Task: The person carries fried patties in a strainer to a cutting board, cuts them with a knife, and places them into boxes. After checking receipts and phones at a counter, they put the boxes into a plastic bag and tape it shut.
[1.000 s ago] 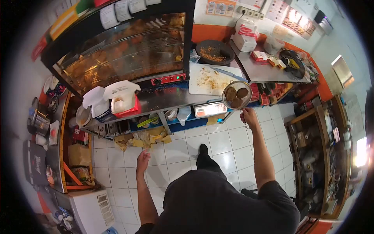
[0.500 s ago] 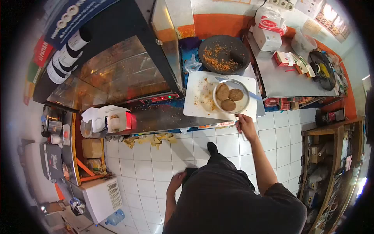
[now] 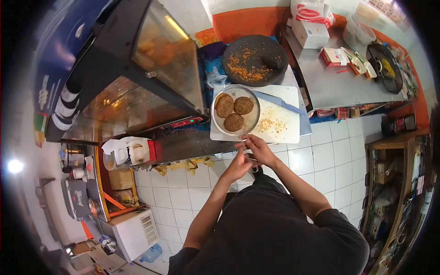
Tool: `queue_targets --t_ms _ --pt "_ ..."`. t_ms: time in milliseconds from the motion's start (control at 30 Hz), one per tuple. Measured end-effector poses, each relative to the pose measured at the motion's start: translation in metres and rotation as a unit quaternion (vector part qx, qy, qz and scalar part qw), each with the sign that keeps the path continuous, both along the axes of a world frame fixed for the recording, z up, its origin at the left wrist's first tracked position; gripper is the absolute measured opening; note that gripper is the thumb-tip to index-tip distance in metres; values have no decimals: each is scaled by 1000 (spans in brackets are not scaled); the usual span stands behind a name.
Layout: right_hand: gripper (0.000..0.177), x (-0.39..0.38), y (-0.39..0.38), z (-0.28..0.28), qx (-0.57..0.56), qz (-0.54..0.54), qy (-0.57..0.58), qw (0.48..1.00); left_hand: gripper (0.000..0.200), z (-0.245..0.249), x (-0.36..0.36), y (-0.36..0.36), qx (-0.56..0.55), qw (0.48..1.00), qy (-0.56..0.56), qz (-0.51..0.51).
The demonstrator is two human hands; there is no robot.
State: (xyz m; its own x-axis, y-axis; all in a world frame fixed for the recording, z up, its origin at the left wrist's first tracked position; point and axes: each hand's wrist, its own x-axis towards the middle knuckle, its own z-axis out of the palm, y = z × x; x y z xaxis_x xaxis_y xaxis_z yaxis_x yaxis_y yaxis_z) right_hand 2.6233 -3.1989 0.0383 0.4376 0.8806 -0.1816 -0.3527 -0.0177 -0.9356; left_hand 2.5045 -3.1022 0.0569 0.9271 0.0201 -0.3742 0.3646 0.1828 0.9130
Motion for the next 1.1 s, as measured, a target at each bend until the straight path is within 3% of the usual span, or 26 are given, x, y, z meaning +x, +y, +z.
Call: queue_targets --t_ms 33,100,200,233,267,333,400,467,500,533,600,633,700,800,867,933,1000,1100 --pt "30 -3 4 0 16 3 94 995 61 2 3 -2 -44 995 11 88" --pt "30 -1 12 -7 27 4 96 995 49 7 9 -8 -78 965 34 250" --pt "30 -2 21 -14 25 13 73 997 38 7 4 -5 -2 960 -6 280" --pt "29 -2 26 -15 29 19 64 997 23 6 6 -7 -26 945 1 327" --pt "28 -1 29 -16 33 25 55 998 23 7 6 -6 -24 945 2 326" --pt "28 10 23 -5 26 6 32 999 26 10 8 -5 146 946 28 290" --pt "26 48 4 4 -75 114 17 990 33 -1 1 3 170 942 28 287" --pt "23 95 -25 -16 -144 45 -134 979 26 -12 -4 10 146 936 4 321" --pt "22 112 -35 -35 -195 -94 -368 904 24 -11 -7 13 165 932 4 323" --pt "24 129 -46 -45 -255 -184 -468 826 24 -5 -9 15 165 932 5 323" --pt "26 165 -62 -48 -361 -144 -590 708 26 14 -12 14 139 932 13 333" --pt "26 176 -68 -57 -361 -145 -589 708 25 20 -12 14 128 931 20 342" --pt "31 194 -74 -82 -375 -85 -645 660 25 19 -14 16 132 931 10 341" --pt "33 198 -76 -94 -335 -83 -678 649 23 20 -19 17 146 930 3 336" --pt "31 190 -86 -99 -307 -106 -660 677 23 23 -21 19 159 930 -7 331" --pt "23 167 -107 -109 -254 -164 -684 664 21 24 -25 20 153 932 10 330" --pt "17 129 -122 -83 -279 -214 -587 729 21 27 -27 22 157 932 6 326" --pt "20 80 -142 -75 -386 -253 -477 748 21 30 -32 24 160 937 0 312"
